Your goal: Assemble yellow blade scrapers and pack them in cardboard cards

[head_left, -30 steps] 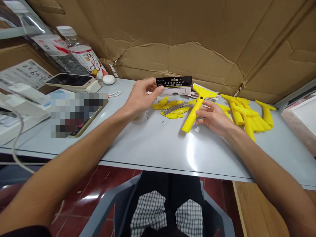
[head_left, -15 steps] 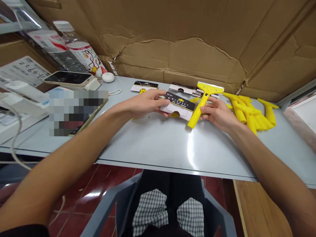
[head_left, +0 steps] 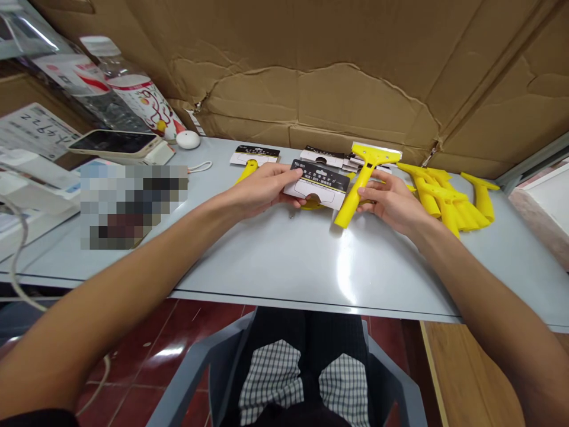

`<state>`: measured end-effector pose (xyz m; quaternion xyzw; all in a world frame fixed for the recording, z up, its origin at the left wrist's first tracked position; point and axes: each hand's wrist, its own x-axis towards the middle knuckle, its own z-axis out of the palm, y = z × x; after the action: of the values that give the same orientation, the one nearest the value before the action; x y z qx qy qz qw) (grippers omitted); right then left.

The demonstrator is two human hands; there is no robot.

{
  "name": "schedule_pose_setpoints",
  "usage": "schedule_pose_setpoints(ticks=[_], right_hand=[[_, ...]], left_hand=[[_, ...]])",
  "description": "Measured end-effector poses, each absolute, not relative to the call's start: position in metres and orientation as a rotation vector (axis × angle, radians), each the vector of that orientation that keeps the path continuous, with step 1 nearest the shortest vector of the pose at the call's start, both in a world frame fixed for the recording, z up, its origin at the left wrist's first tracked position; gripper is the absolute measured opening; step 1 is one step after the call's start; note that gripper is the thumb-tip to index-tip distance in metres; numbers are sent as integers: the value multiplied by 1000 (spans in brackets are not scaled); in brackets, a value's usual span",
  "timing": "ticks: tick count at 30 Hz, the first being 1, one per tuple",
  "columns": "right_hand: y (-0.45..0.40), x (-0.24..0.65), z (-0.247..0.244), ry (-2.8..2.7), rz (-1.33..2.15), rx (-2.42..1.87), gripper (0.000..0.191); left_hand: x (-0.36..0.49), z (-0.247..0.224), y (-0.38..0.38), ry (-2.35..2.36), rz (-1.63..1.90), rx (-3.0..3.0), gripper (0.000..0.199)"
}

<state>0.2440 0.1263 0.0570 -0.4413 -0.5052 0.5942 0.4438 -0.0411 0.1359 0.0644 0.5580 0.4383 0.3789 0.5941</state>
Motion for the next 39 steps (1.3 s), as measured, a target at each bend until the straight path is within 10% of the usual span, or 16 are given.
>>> schedule_pose_setpoints(ticks=[18,39], right_hand=[[142,263,60,-1094,1047,-1042,45],[119,234,64,-1141,1361,-1159,30]], left_hand=[[-39,68,133,965,843,1295,22],[-7,52,103,1058,886,1281,30]])
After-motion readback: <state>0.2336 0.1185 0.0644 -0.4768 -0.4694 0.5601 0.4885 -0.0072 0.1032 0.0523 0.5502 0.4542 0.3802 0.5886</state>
